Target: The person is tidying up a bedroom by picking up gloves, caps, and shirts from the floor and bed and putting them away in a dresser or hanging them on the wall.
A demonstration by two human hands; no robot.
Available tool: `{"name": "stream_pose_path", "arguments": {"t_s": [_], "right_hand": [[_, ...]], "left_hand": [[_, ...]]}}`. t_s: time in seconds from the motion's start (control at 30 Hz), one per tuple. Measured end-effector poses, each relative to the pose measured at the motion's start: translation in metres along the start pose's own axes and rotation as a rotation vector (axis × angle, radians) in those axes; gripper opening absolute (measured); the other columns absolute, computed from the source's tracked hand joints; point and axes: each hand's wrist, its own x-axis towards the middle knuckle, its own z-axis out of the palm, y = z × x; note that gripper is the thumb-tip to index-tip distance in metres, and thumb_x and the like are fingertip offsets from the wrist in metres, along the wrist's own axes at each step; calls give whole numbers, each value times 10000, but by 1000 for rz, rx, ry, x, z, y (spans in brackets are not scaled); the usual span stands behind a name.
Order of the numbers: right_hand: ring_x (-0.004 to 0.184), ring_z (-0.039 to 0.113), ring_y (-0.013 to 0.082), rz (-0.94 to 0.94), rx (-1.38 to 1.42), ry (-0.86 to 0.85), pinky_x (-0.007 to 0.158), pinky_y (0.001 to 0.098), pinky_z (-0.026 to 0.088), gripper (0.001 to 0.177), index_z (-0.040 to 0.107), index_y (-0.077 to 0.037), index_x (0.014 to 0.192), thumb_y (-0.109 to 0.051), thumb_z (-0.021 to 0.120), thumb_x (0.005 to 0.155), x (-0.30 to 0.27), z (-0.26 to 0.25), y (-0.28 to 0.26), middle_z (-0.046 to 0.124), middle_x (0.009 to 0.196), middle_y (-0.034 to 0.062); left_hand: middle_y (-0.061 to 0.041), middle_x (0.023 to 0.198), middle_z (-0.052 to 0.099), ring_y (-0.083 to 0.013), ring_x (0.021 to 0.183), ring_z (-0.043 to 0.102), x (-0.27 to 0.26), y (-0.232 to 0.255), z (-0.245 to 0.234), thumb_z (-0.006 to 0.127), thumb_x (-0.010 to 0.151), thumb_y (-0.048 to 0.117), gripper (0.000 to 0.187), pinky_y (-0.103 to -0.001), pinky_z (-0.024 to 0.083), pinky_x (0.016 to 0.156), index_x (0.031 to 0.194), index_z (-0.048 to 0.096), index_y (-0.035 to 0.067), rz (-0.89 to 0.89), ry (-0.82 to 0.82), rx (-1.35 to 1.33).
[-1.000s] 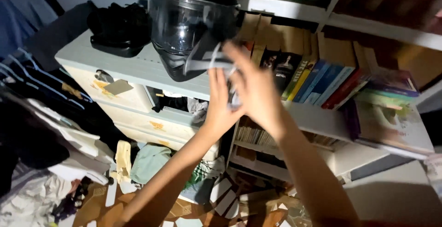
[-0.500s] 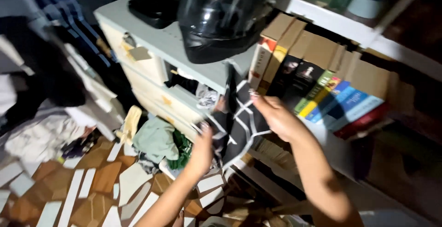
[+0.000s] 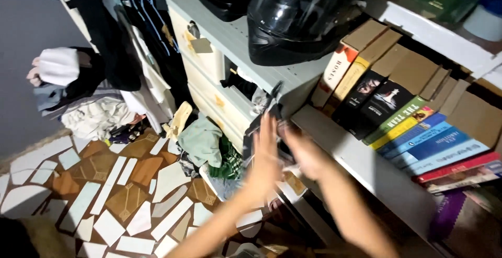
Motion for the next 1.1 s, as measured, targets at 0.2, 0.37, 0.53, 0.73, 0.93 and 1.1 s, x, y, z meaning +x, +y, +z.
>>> {"name": "stream_pose_path", "arguments": {"t_s": [0.2,0.37,0.53,0.73,0.93,1.1], "right_hand": [[1377,509,198,-85,516,-76,1151,435,384,515,564,-137,1432,-300,617,946,68,17,107,602,1450,69],[1164,613,263,-71,55,-173,1008,411,522,314,647,-49,1245,-275,600,1032,63,34,102,671,1155,134],[1081,714,137,-34,-102,-172,922,301,538,318,663,-70,1198,-293,551,1002,34,-7,16,776,1076,51],[919,699,125,-381,-295,-446,829,321,573,309,692,-29,1179,-256,591,996,55,-34,-18,780,1037,66],[813,712,133,-229,-560,-184,729,300,578,361,704,-6,1163,-305,627,977,81,-8,-24,803,971,101],[701,708,168,-352,-630,87,670,323,542,274,734,-48,1176,-196,694,949,108,36,2,788,870,109]], "left_hand": [[-263,1731,-18,-392,1613,-45,-24,-8,5,534,996,305,916,-542,-30,1289,1624,-17,-70,-6,-39,69],[-264,1706,169,-401,1591,130,7,-68,-18,359,1060,444,803,-507,78,1295,1651,103,-37,-49,150,-151],[-218,1562,491,-337,1469,450,-3,-192,-3,239,1071,593,796,-414,301,1254,1591,377,7,-231,16,-377],[-151,1488,512,-224,1394,485,8,-207,-46,452,1067,404,579,-342,336,1196,1477,419,-3,-297,-260,-469],[-89,1065,753,-166,925,679,65,-179,-106,760,924,193,336,-339,541,891,1203,703,15,-414,-311,-453],[-139,871,691,-310,799,662,91,-170,-111,816,829,186,186,-399,524,754,916,750,36,155,-405,205]]}}
